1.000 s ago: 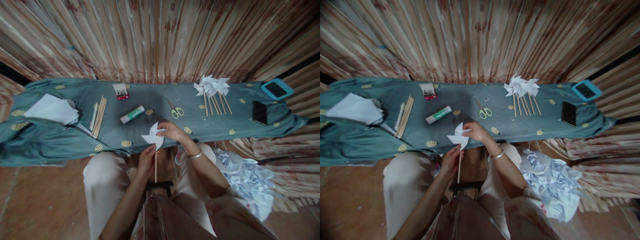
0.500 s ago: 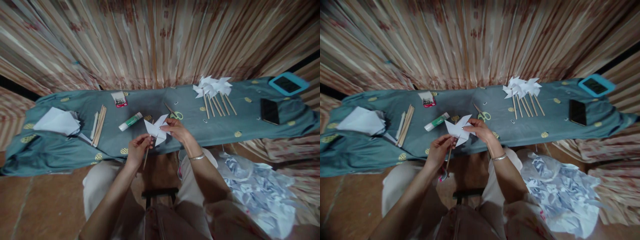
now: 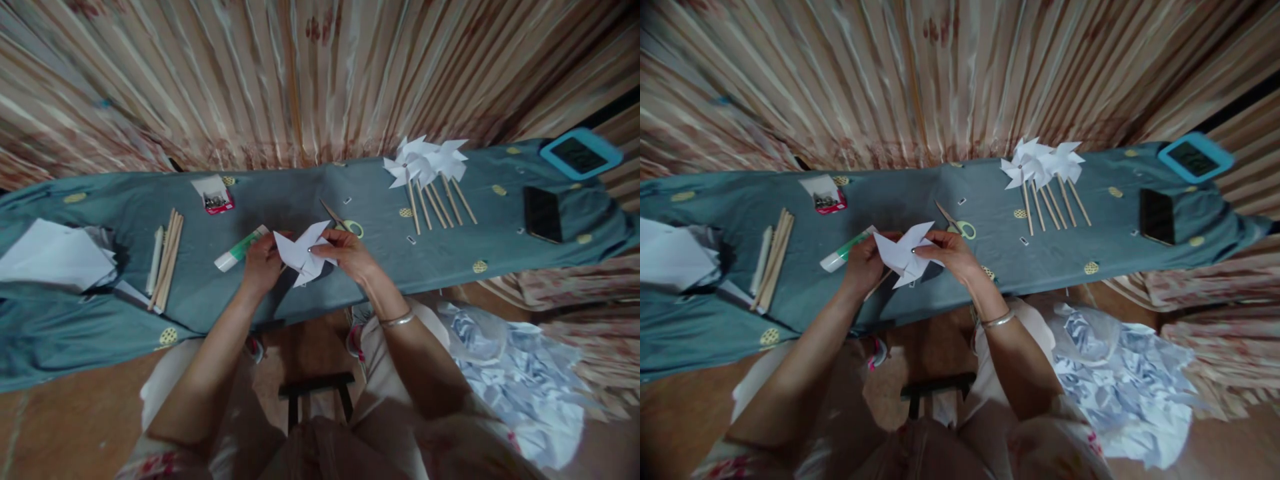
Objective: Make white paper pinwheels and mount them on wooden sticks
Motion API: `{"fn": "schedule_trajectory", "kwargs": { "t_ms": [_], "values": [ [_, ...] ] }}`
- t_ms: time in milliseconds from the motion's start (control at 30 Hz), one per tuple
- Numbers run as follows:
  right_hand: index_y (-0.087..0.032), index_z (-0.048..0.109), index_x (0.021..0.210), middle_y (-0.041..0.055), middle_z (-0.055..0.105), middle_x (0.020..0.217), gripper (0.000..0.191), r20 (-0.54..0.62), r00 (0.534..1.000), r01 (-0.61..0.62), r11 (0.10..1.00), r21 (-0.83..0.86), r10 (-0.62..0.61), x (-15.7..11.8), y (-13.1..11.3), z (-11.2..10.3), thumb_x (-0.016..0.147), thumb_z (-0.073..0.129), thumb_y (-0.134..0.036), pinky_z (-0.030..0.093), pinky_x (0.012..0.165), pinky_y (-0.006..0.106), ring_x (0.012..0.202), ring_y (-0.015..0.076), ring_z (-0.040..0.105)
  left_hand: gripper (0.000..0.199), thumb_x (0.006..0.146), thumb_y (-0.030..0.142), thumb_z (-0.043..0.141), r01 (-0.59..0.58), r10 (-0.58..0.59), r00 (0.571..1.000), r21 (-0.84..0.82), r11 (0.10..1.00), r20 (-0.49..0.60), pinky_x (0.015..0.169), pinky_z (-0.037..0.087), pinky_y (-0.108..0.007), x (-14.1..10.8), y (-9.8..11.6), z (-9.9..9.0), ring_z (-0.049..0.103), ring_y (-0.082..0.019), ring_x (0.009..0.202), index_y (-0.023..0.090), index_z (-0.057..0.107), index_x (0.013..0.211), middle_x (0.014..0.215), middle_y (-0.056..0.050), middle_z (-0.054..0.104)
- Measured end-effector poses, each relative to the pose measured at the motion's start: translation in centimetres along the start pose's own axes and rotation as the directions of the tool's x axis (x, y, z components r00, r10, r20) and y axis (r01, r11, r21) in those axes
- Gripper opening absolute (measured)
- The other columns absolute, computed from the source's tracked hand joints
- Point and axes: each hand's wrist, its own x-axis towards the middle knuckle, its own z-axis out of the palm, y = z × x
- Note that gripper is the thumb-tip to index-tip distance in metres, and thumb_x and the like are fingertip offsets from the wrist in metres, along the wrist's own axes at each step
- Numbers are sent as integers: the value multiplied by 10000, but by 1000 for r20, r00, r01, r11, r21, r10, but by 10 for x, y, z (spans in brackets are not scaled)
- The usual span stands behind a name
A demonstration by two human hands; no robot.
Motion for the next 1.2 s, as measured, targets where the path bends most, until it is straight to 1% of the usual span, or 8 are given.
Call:
{"fn": "schedule_trajectory", "kwargs": {
  "t_ms": [100,200,267,333,433,633,800,1200],
  "values": [
    [-221,738,729,-32,737,760,319,-39,999,7,1000,24,-6,1,2,1,490,917,-335,525,760,287,712,134,643,473,833,605,611,69,-73,997,-245,967,-5,830,526,-327,-2,6,0,697,-249,931,154,736,899,927,-99,763],
    [-228,739,698,-40,733,741,307,-60,998,10,999,43,-7,1,1,2,479,925,-335,518,750,274,702,127,633,639,811,761,543,186,-150,982,-414,891,119,788,549,-339,-5,13,3,710,-259,892,153,732,866,851,-104,754],
    [-228,749,707,-40,736,753,313,-64,998,15,998,57,-11,2,0,3,471,930,-323,513,749,271,702,122,628,566,754,716,662,211,-153,974,-435,875,165,757,551,-329,-7,16,6,707,-238,818,160,740,830,797,-79,748],
    [-226,747,699,-41,730,751,310,-69,997,25,997,67,-21,3,-1,3,466,931,-314,509,738,271,697,119,620,430,676,567,808,213,-147,972,-424,880,182,719,541,-310,-8,18,9,689,-205,738,165,751,817,765,-48,744],
    [-219,726,663,-43,704,715,290,-74,996,54,997,61,-50,6,0,5,475,929,-308,500,706,271,675,114,600,324,595,387,888,213,-145,971,-418,883,188,679,527,-292,-9,17,11,663,-171,665,163,754,787,739,-28,740],
    [-213,702,656,-49,671,679,284,-130,981,155,987,51,-147,7,5,8,503,919,-313,489,664,270,646,107,574,336,528,275,912,191,-145,980,-427,884,137,679,548,-294,-10,15,14,667,-167,672,167,762,809,772,-15,762],
    [-217,677,681,-53,663,703,303,-122,972,201,980,-4,-200,7,9,8,537,916,-335,492,664,274,649,104,565,262,567,260,885,172,-140,984,-406,898,107,674,555,-299,-11,13,17,672,-174,683,184,769,789,790,-19,772],
    [-209,691,705,-40,667,704,293,-140,974,175,984,-29,-177,4,6,9,549,901,-340,447,624,272,639,108,542,232,580,193,842,154,-134,988,-418,895,78,656,525,-277,-10,8,20,657,-163,679,185,770,801,763,-12,750]
  ]
}}
